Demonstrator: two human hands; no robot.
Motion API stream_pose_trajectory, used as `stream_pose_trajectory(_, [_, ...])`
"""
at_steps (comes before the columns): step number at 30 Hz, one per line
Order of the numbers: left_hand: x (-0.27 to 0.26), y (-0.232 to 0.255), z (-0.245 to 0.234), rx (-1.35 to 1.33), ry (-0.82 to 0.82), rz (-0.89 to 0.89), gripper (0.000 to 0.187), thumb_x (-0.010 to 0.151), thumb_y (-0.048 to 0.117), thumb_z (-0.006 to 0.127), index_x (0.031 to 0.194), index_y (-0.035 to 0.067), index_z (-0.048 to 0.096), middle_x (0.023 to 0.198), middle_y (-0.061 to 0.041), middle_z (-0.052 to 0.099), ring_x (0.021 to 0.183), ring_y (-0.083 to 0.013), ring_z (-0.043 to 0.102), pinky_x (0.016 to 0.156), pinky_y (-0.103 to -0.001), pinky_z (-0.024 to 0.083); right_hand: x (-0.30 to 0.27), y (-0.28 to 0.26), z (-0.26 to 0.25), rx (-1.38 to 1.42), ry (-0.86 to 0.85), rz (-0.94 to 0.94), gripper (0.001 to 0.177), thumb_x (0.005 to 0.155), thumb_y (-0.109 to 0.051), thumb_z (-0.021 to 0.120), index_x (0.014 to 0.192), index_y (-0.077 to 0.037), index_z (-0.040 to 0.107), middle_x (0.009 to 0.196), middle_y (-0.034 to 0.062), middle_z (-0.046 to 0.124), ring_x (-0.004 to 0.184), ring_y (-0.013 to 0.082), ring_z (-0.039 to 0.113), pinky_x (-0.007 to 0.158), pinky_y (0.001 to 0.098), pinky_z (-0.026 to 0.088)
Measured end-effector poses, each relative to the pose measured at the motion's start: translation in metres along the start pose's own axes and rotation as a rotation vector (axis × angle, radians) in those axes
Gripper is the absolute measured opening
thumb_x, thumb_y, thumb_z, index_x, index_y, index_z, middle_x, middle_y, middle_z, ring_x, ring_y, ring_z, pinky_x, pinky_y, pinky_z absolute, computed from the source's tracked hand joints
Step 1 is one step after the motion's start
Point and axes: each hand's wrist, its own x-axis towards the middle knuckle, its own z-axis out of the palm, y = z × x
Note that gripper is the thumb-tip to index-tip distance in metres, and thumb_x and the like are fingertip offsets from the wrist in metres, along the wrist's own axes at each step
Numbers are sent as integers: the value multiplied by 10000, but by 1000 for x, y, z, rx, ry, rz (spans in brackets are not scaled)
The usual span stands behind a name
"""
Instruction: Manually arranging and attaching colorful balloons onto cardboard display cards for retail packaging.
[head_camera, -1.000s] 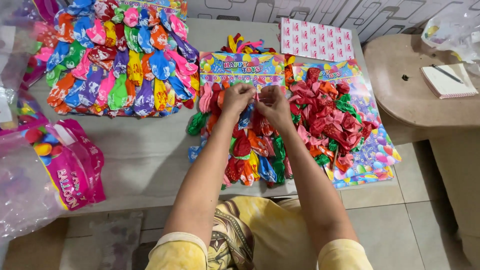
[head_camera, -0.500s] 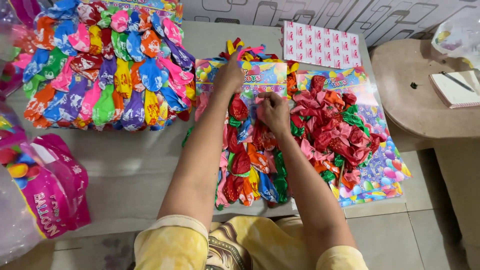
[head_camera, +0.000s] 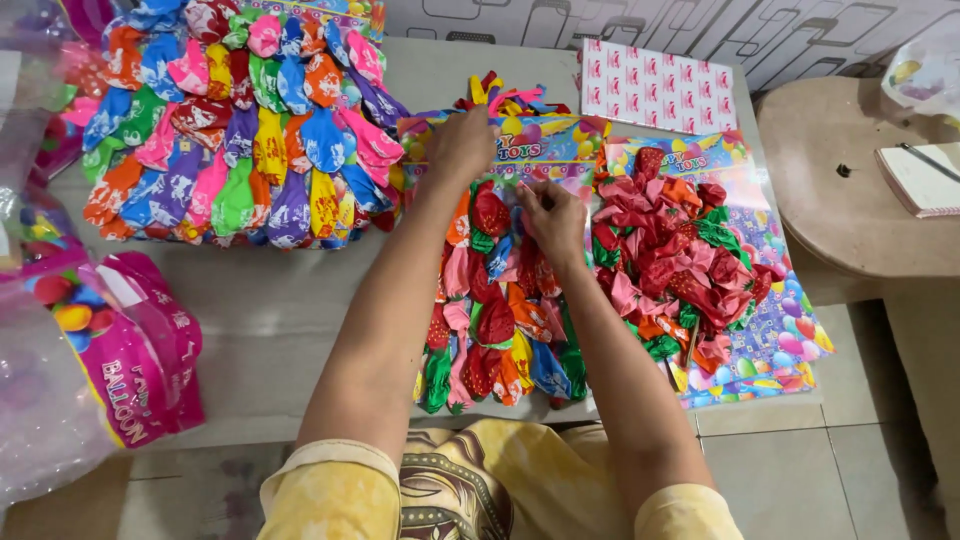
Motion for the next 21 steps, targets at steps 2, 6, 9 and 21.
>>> stream_pose_trajectory(2, [-26, 19, -14, 51, 29, 4, 328, 1032, 300, 518, 1236, 69, 629, 911, -146, 743, 846, -353, 733, 821, -548, 585, -5, -12, 1, -12, 25, -33, 135, 879, -390, 788, 934, -270, 815, 757, 68, 738, 843, 313, 739, 747, 448, 561])
stream_pose_trajectory(6, [-48, 39, -24, 90, 91, 45, 360, 1008, 304, 551, 1229, 36, 646, 1081, -246, 725, 1067, -500, 693, 881, -637, 562, -12, -34, -12, -164, 110, -210, 173, 919, -395, 750, 903, -231, 804, 778, 108, 704, 817, 393, 712, 715, 502, 561])
stream_pose_trajectory(9, [-66, 46, -32, 104, 77, 81, 382, 1018, 265, 531, 1264, -10, 632, 1080, -275, 718, 1048, -519, 692, 870, -629, 564, -10, -26, -6, -286, 175, -247, 214, 892, -453, 725, 881, -245, 776, 760, 72, 683, 790, 368, 714, 709, 499, 575])
stream_pose_trajectory(21, [-65, 48, -31, 90, -4, 84, 406, 1007, 293, 496, 1184, -35, 659, 745, -102, 737, 775, -376, 762, 826, -532, 583, -4, -10, 22, -411, 378, -372, 107, 862, -379, 739, 887, -289, 689, 786, 0, 657, 755, 285, 716, 665, 429, 585])
